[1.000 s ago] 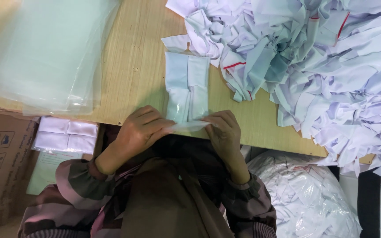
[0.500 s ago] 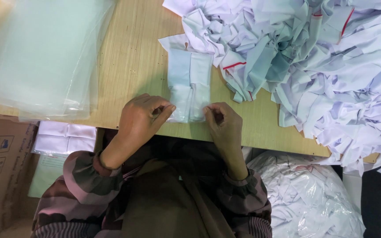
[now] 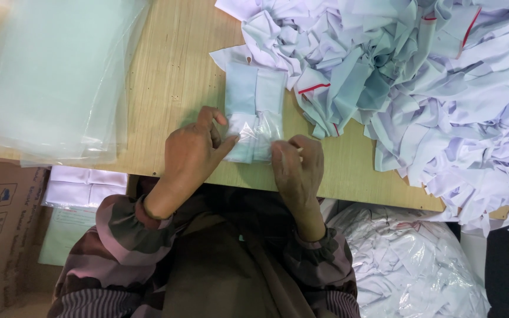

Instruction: Folding white fabric items and placing them into individual plastic bags before putting them in a box.

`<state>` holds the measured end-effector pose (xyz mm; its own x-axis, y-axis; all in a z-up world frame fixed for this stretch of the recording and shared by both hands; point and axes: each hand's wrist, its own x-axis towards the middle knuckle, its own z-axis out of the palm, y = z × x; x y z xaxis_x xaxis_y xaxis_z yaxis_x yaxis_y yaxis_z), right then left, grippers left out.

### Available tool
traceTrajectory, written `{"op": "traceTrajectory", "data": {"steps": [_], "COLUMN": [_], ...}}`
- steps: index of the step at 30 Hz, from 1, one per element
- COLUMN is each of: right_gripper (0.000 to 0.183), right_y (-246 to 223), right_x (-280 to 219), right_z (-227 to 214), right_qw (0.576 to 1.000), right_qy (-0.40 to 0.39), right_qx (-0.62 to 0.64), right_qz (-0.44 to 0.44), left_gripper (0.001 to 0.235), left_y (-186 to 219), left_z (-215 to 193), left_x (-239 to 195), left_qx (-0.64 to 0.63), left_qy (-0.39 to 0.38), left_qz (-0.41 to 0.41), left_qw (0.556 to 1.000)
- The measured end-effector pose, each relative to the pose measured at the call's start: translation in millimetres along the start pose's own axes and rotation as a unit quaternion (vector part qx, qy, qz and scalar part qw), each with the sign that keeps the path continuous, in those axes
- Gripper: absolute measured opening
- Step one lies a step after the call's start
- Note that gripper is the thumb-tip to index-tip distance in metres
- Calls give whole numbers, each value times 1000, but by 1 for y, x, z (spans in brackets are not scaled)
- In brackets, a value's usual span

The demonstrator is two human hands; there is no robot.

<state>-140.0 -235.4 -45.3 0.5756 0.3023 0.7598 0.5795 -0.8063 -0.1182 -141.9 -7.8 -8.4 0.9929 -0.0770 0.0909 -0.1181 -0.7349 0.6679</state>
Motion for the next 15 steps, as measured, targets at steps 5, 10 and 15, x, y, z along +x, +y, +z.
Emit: {"op": "traceTrajectory", "data": {"steps": [5, 10, 15], "right_gripper": [5, 20, 46], "right_y": [-8, -13, -9], "right_x": [4, 8, 2], "right_z": [-10, -22, -29], "right_qw": [996, 987, 977], "right_qy": [-90, -144, -199], "right_qx": [27, 57, 63], "right_qz": [-8, 38, 39], "left_gripper": [14, 11, 38], "left_y": [-23, -20, -13], "left_z": [29, 21, 1], "left_x": [4, -1, -18], "left_qx": [60, 70, 53], "left_qy": [211, 166, 80], "left_qz": [280, 318, 268], "left_qw": [935, 931, 959]}}
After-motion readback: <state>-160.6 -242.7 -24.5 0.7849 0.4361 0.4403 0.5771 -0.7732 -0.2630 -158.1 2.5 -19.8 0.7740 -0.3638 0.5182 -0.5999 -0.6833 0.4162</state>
